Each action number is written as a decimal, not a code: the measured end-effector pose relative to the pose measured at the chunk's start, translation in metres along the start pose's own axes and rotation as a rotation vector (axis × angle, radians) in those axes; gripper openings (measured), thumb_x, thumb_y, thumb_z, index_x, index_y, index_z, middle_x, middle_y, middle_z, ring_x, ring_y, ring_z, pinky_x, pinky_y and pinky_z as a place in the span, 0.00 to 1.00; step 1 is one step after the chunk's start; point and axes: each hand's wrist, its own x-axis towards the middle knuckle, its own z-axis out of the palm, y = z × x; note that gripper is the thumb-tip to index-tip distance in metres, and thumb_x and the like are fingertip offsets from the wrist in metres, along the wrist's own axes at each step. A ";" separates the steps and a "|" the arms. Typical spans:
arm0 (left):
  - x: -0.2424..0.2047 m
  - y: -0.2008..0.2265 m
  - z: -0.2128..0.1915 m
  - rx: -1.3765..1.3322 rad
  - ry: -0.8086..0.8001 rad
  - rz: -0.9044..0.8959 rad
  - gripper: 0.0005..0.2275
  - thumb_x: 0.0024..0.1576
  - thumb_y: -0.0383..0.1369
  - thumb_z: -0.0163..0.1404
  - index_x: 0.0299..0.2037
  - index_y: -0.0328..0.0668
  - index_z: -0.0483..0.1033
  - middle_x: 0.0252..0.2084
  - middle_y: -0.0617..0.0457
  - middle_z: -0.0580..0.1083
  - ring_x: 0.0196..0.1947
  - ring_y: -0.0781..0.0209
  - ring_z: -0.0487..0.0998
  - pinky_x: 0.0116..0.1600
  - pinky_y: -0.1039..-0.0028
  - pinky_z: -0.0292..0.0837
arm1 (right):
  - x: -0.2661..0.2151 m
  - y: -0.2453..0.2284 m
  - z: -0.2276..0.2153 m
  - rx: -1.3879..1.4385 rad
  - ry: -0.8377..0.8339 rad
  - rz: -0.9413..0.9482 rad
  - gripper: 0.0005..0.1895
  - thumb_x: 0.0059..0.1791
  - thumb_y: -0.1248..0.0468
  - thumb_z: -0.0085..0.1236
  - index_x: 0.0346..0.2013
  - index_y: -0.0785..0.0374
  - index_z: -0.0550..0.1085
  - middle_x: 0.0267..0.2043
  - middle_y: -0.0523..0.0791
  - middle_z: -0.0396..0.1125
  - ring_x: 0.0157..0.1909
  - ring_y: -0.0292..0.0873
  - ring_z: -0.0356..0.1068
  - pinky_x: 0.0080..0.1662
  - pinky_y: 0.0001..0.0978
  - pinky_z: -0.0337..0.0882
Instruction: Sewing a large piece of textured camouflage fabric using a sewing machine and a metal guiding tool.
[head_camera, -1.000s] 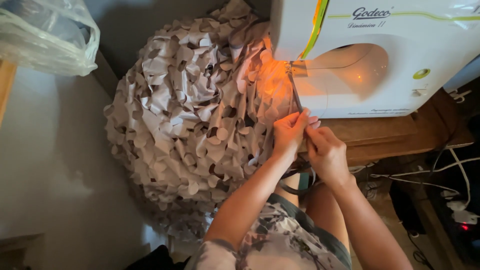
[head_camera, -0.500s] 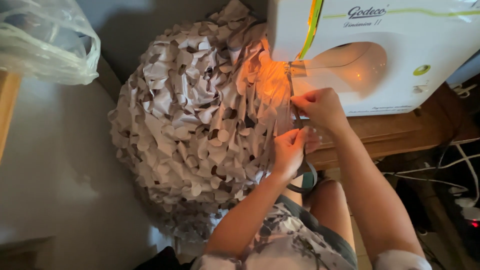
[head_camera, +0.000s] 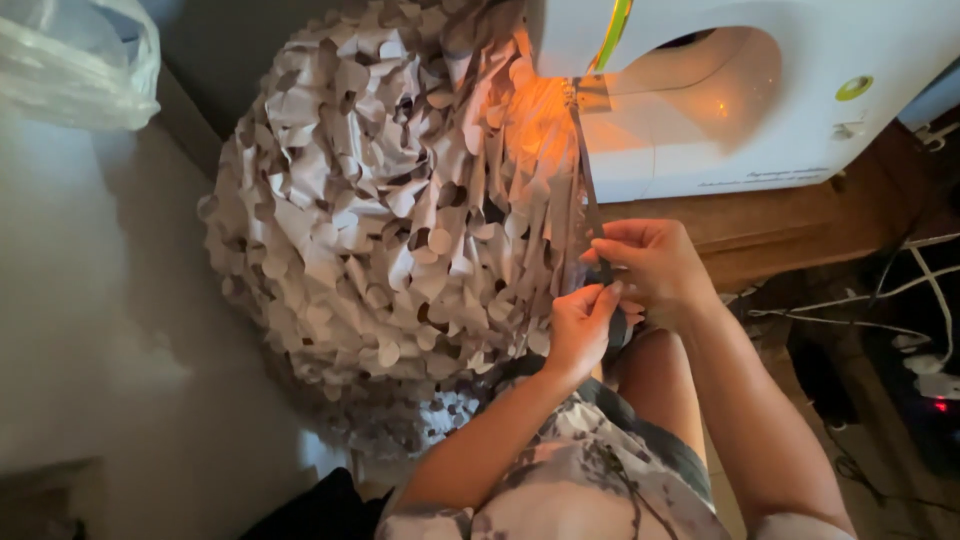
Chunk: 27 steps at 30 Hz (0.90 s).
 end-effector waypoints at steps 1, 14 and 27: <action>-0.010 0.024 0.005 0.000 0.002 -0.002 0.16 0.64 0.32 0.56 0.21 0.41 0.77 0.17 0.49 0.75 0.18 0.69 0.75 0.23 0.75 0.77 | -0.011 -0.005 0.002 -0.001 -0.002 0.002 0.16 0.48 0.68 0.66 0.48 0.75 0.76 0.35 0.54 0.76 0.32 0.42 0.74 0.33 0.40 0.78; -0.057 0.081 0.005 0.002 -0.143 0.023 0.13 0.68 0.37 0.48 0.31 0.43 0.63 0.12 0.53 0.65 0.09 0.68 0.66 0.13 0.80 0.64 | 0.010 0.082 -0.023 0.315 -0.033 -0.059 0.10 0.44 0.76 0.66 0.40 0.76 0.78 0.30 0.54 0.75 0.23 0.43 0.75 0.22 0.32 0.76; -0.043 0.081 -0.029 0.688 -0.206 0.622 0.13 0.68 0.31 0.43 0.32 0.37 0.73 0.22 0.43 0.71 0.24 0.46 0.77 0.31 0.64 0.75 | 0.021 0.106 -0.031 0.298 0.049 -0.128 0.13 0.42 0.79 0.67 0.41 0.76 0.78 0.31 0.55 0.76 0.29 0.44 0.78 0.28 0.28 0.78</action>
